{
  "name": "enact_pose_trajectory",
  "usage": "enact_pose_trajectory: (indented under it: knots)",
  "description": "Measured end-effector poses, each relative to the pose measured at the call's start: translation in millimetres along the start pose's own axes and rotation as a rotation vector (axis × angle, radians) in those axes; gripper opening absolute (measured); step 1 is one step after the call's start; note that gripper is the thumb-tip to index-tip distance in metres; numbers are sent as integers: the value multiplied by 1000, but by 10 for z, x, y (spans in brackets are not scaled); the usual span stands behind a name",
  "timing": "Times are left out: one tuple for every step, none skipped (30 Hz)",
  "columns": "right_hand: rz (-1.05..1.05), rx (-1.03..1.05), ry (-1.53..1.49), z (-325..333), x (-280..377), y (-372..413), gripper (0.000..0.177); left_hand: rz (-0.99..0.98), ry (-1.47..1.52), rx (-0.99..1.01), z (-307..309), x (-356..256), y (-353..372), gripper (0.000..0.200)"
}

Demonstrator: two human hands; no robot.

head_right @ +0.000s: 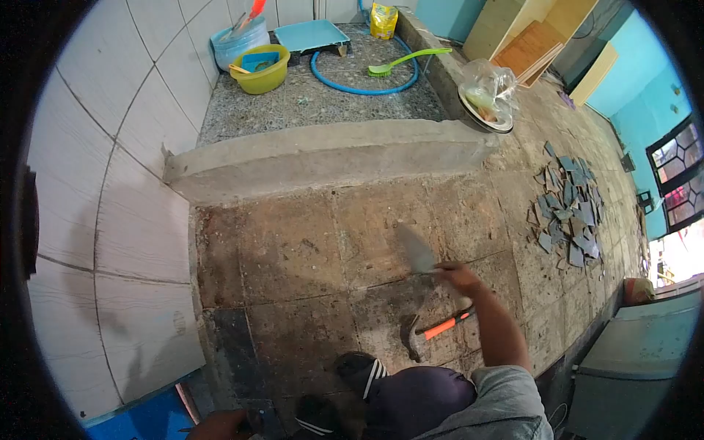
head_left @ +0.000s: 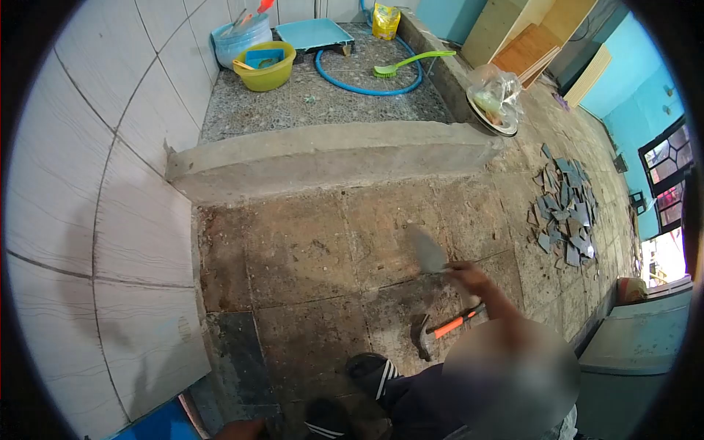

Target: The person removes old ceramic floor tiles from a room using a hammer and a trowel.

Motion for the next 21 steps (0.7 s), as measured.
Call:
enact_pose_trajectory:
  knots:
    - [-72, -76, -70, 330, -224, 133, 33, -5, 11, 0, 11, 32, -6, 29]
    - [-288, -171, -305, 619, -577, 215, 31, -10, 24, 0, -2, 36, -15, 29]
    - [-336, -358, -300, 1014, -1102, 201, 31, 31, 13, 18, 9, -12, -33, 29]
    - [-385, -548, -297, 1263, -1494, 201, 31, 74, -3, 39, 65, -98, -59, 29]
    - [-541, -733, -171, 1393, -1400, 317, 31, 119, -20, 60, 87, -137, -77, 30]
    - [-698, -915, -41, 1523, -1227, 466, 32, 54, -30, 29, 76, -126, -103, 29]
    - [-664, -905, 41, 1520, -929, 561, 32, -7, -38, -3, 45, -75, -137, 29]
    - [-627, -890, 120, 1482, -594, 640, 32, -66, -46, -37, 32, -48, -167, 29]
    - [-587, -874, 198, 1432, -443, 658, 32, -89, -43, -53, 36, -50, -202, 28]
    - [-362, -921, 445, 1363, -534, 573, 30, -107, -35, -68, 33, -66, -223, 27]
    - [-303, -850, 530, 1273, -692, 506, 29, -126, -24, -87, 38, -99, -235, 26]
    - [-238, -774, 615, 1088, -587, 436, 28, -61, -49, 1, 55, -186, -264, 28]
    - [-167, -692, 696, 856, -432, 357, 28, 7, -67, 89, 128, -328, -307, 31]
    - [-168, -660, 620, 596, -87, 358, 26, 74, -80, 175, 173, -387, -324, 36]
    - [-100, -651, 603, 377, 105, 313, 25, 61, -97, 190, 181, -355, -339, 36]
    - [-30, -639, 586, 181, 253, 264, 25, 48, -110, 204, 162, -282, -383, 36]
    - [42, -623, 566, 32, 332, 189, 24, 38, -120, 216, 140, -221, -415, 36]
    - [49, -628, 582, -59, 295, 89, 24, 25, -128, 198, 140, -190, -422, 35]
    - [81, -677, 629, -96, 340, 13, 26, 16, -136, 177, 152, -168, -428, 34]
    - [116, -726, 671, -104, 401, -55, 27, 10, -145, 155, 169, -139, -431, 32]
    - [155, -775, 708, -132, 496, -119, 29, 30, -99, 162, 166, -95, -444, 32]
Point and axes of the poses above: each hand's wrist, its own y-axis away from the middle knuckle, its own z-axis out of the back of the hand, x = y × z, the point moved 4 cm from there along -y, towards the middle knuckle, and after that the axes turned 4 degrees about y, right-handed, at the moved point
